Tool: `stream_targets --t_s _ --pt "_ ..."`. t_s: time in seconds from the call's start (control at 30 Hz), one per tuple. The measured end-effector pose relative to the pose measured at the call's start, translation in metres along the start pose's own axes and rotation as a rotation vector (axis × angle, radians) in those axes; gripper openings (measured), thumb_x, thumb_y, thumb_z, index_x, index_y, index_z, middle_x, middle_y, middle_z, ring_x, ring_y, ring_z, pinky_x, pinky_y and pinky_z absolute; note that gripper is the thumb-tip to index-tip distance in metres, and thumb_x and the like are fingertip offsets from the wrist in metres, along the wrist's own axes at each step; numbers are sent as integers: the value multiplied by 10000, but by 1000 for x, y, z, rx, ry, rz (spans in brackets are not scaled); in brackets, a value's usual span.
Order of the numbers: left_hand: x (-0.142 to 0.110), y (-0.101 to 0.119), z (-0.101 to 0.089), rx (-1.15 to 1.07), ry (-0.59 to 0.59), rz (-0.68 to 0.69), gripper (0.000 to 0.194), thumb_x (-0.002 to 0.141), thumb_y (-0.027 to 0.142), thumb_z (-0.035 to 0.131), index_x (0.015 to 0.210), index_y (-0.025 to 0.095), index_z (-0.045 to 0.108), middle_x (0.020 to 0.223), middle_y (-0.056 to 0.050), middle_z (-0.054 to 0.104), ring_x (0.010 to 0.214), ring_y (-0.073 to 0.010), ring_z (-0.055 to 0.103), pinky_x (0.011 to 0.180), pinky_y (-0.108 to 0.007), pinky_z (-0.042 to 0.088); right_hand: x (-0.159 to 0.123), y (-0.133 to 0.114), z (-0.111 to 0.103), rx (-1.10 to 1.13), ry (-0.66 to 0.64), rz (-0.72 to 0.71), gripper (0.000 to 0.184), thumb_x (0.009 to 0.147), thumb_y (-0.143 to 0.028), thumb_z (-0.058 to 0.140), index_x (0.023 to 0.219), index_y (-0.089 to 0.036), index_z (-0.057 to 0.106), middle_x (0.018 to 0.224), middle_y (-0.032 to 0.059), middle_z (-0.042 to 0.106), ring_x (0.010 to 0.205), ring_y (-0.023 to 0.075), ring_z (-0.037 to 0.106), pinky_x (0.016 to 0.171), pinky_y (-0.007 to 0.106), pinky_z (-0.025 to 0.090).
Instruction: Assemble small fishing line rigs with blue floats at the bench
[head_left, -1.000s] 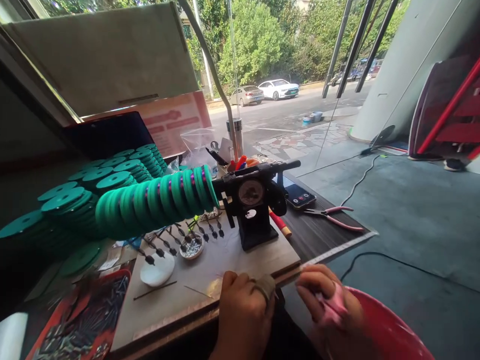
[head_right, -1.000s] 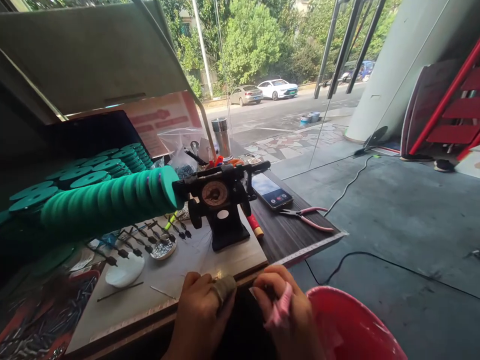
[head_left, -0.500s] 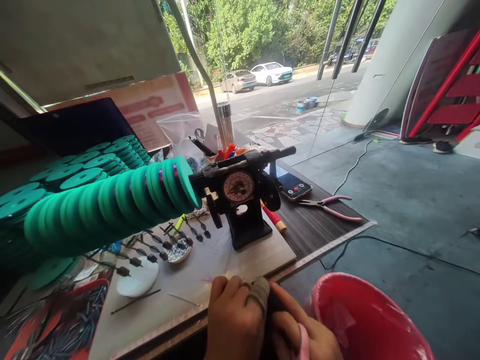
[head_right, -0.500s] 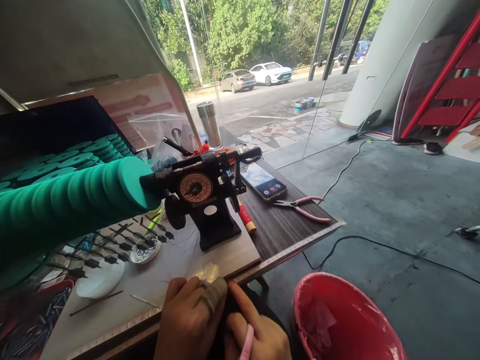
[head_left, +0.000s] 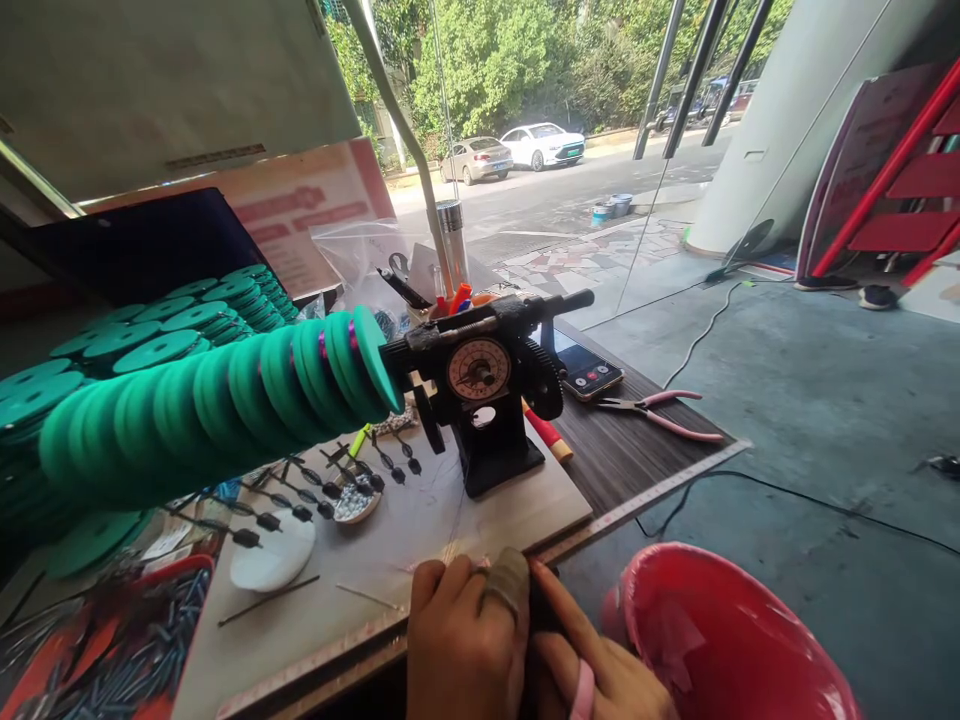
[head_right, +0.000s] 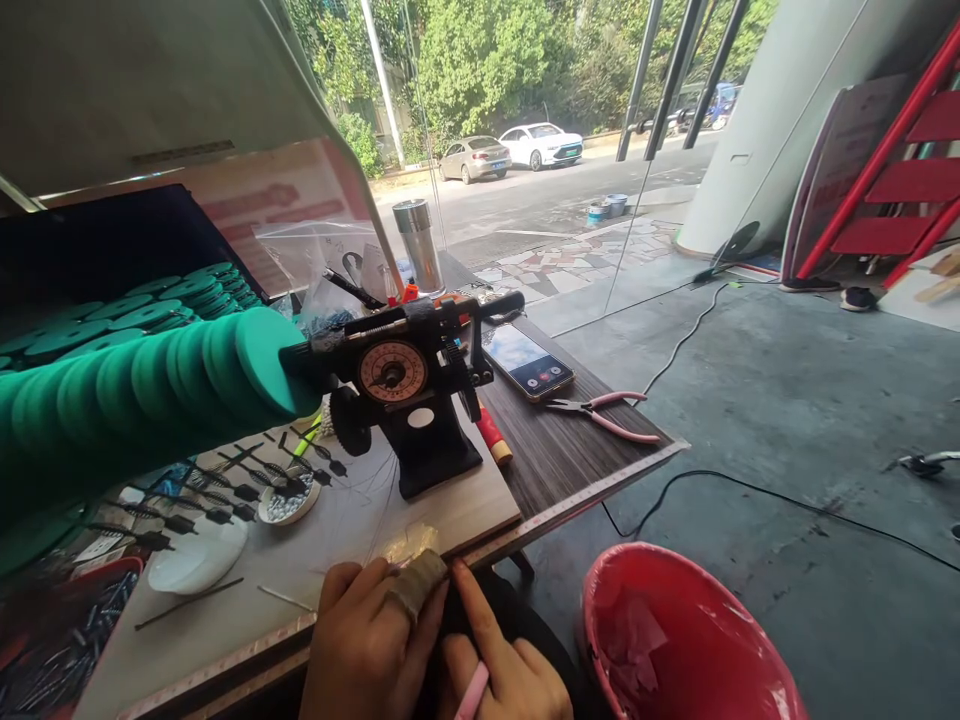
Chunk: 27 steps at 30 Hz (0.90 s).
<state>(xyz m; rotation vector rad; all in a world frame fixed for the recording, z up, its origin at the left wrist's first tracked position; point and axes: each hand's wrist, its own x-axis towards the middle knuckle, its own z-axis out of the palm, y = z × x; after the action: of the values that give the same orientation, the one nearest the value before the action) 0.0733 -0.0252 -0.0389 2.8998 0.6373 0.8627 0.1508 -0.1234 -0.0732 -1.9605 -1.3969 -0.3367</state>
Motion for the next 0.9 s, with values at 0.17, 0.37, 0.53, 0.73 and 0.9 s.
stream_targets --t_s 0.17,0.37,0.53,0.73,0.9 --pt "-3 -3 -6 -39 -2 -27 112 831 133 509 892 128 603 623 -13 646 583 -176 523 615 -325 294 2 3 -2 -6 37 -63 314 770 -84 419 561 -218 611 1094 67 629 327 84 503 366 220 355" --pt "-5 -10 -9 -40 -2 7 64 810 141 555 842 152 610 566 12 631 541 -155 534 583 -312 294 1 6 -2 16 58 -92 288 776 -95 432 575 -213 600 1105 68 628 339 83 504 385 219 356" --pt "-5 -10 -9 -30 4 -4 142 812 120 532 705 176 607 505 26 591 505 -144 518 566 -302 294 1 7 0 28 94 -121 278 766 -80 433 570 -202 588 1084 90 645 331 78 484 389 219 351" --pt "-2 -8 -11 16 15 6 176 808 107 512 678 179 606 493 24 578 495 -143 508 564 -297 296 2 9 1 27 116 -131 299 770 -91 416 545 -200 579 1072 80 656 325 72 463 385 215 342" --pt "-1 -7 -10 15 8 6 152 795 89 531 703 177 613 494 29 588 498 -143 510 560 -297 291 0 7 1 7 52 -130 294 782 -90 415 573 -201 589 1092 93 644 339 84 489 392 223 361"
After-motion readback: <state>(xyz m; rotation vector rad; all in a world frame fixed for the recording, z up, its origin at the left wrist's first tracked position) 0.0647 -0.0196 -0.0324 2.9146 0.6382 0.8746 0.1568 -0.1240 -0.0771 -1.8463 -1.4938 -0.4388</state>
